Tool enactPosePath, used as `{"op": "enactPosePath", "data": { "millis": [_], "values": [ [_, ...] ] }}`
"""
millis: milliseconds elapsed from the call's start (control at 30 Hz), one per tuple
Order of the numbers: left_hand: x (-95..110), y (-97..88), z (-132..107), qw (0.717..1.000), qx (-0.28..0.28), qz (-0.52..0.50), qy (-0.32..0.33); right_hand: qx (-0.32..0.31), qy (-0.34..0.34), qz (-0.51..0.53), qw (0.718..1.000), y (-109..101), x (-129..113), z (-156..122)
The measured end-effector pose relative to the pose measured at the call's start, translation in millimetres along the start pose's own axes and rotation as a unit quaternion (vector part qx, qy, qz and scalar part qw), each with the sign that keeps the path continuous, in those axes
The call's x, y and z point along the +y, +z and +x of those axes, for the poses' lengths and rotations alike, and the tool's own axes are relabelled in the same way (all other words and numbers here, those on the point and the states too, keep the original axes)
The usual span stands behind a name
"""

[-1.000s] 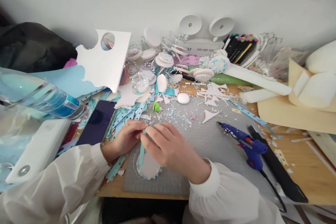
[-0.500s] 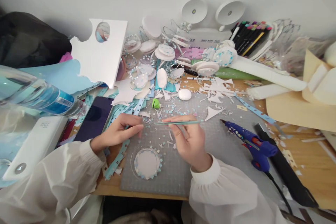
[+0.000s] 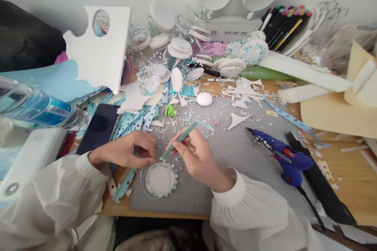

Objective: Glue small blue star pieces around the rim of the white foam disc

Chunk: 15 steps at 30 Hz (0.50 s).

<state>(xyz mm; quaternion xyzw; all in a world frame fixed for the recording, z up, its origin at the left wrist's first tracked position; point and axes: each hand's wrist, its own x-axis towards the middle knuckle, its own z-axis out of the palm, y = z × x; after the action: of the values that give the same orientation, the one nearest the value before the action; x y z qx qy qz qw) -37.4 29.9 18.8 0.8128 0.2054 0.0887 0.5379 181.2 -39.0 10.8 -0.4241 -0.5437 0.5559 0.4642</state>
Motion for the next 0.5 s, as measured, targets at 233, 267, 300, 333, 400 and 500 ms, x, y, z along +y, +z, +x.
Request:
{"op": "enactPosePath", "data": {
  "millis": [233,267,300,333,400,500],
  "values": [
    [-3.2,-1.6,0.8,1.0,-0.007,-0.03,-0.005,-0.005,0.024,-0.012,1.0,2.3,1.6,0.3],
    [-3.1,-1.7,1.0,0.999,-0.007,-0.033,-0.005,-0.005,0.027,-0.013,1.0,2.6,2.1,0.4],
    [-3.0,-1.8,1.1,0.999,-0.007,-0.036,-0.006,-0.005,0.027,-0.014,1.0,2.9,2.6,0.5],
    [-2.8,-1.7,1.2,0.999,-0.007,-0.039,-0.006,-0.005,0.027,-0.016,1.0,3.2,3.1,0.6],
    [-2.4,-1.6,1.1,0.999,-0.005,-0.04,-0.006,-0.006,0.022,-0.016,1.0,3.7,4.1,0.7],
    [-1.9,-1.4,0.9,0.999,-0.005,-0.037,-0.006,-0.006,0.018,-0.021,1.0,4.3,4.8,1.0]
  ]
}}
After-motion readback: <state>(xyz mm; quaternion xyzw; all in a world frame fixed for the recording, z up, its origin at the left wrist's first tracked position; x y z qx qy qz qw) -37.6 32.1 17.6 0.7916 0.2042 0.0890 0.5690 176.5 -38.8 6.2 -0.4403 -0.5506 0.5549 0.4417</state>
